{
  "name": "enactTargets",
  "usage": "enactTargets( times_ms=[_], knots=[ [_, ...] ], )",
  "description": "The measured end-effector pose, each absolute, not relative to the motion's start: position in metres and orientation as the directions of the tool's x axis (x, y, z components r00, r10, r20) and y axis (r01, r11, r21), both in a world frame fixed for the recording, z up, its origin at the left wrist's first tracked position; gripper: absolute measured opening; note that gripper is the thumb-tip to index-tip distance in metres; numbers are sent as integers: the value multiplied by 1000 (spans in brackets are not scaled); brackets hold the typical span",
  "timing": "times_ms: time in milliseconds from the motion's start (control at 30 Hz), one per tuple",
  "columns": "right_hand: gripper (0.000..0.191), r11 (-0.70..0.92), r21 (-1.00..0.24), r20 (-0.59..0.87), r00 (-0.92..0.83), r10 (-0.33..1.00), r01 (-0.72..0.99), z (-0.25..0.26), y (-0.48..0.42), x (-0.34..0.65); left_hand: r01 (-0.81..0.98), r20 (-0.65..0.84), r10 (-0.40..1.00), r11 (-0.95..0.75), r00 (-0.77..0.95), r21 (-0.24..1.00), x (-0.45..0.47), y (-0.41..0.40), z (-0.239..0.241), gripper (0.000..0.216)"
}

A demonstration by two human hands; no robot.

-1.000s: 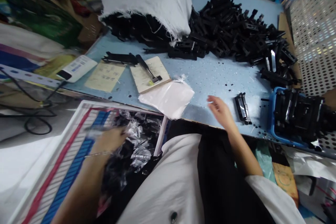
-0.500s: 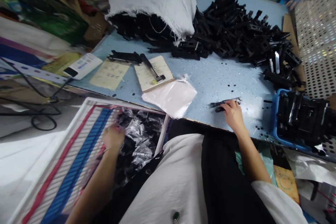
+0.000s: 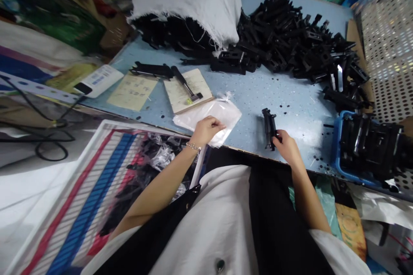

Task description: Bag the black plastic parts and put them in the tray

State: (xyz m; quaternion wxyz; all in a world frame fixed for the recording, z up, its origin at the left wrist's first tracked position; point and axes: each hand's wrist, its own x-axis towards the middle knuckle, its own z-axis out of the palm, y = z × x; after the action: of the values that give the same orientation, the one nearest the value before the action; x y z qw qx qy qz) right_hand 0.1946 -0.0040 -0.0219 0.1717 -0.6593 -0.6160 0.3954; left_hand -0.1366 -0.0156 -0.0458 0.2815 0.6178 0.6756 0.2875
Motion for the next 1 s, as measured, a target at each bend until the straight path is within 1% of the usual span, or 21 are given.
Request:
enactTargets(
  times_ms=[33, 67, 100, 133, 200, 233, 300, 367, 467, 533, 600, 667, 733, 767, 800, 833, 900, 933, 967, 1000],
  knots=[
    [33, -234, -822, -335, -109, 936, 519, -21, -3, 188, 616, -51, 995, 94, -87, 782, -143, -14, -46, 18],
    [33, -293, -896, -361, -164, 918, 333, -19, -3, 178, 573, -71, 994, 108, -86, 812, -147, -12, -46, 19],
    [33, -353, -924, -379, -231, 896, 148, -17, -4, 166, 540, -94, 992, 123, -82, 833, -149, -11, -45, 19],
    [33, -407, -913, -384, -301, 873, -15, -14, -5, 150, 513, -122, 989, 145, -78, 846, -149, -10, -45, 17],
    [34, -487, -839, -360, -423, 832, -244, -13, -6, 115, 463, -170, 982, 191, -87, 865, -146, -11, -43, 13],
    [36, -513, -797, -343, -461, 819, -319, -14, -6, 97, 438, -177, 979, 203, -100, 876, -144, -12, -41, 12],
    [38, -539, -734, -323, -485, 813, -413, -21, -3, 67, 416, -142, 983, 178, -114, 892, -141, -15, -37, 10],
    [38, -540, -713, -346, -445, 826, -448, -31, 1, 50, 453, -80, 991, 121, -109, 883, -141, -19, -31, 9],
    [36, -519, -746, -394, -353, 849, -417, -41, 4, 48, 499, -54, 989, 115, -136, 859, -146, -22, -23, 5],
    [35, -503, -771, -385, -344, 857, -391, -41, 2, 55, 466, -63, 978, 150, -196, 872, -148, -20, -22, 13],
    [34, -493, -772, -357, -368, 858, -402, -37, 0, 61, 413, -79, 973, 164, -215, 896, -149, -18, -23, 19],
    [33, -499, -745, -342, -388, 856, -443, -33, -1, 60, 379, -86, 981, 147, -174, 913, -148, -17, -24, 14],
    [30, -511, -724, -354, -385, 852, -464, -31, 0, 54, 438, -37, 996, 68, -79, 897, -147, -19, -22, 2],
    [29, -509, -729, -366, -367, 855, -458, -31, 1, 51, 514, 4, 1000, 10, -25, 858, -147, -21, -19, 11],
    [27, -502, -744, -378, -341, 861, -441, -31, 2, 48, 611, 38, 999, -46, 26, 790, -147, -24, -15, 19],
    [25, -491, -764, -386, -314, 868, -419, -31, 1, 48, 711, 55, 996, -85, 65, 698, -148, -26, -11, 25],
    [26, -478, -790, -389, -289, 875, -383, -30, -3, 53, 853, 52, 995, -96, 81, 513, -151, -29, -5, 33],
    [27, -492, -787, -394, -311, 865, -373, -29, -7, 58, 884, 45, 997, -83, 69, 461, -153, -29, -3, 37],
    [28, -527, -769, -407, -358, 840, -362, -27, -11, 66, 891, 41, 997, -76, 65, 447, -155, -29, -2, 42],
    [29, -581, -736, -432, -419, 799, -349, -26, -17, 74, 884, 42, 997, -79, 68, 461, -157, -28, -2, 46]
  ],
)
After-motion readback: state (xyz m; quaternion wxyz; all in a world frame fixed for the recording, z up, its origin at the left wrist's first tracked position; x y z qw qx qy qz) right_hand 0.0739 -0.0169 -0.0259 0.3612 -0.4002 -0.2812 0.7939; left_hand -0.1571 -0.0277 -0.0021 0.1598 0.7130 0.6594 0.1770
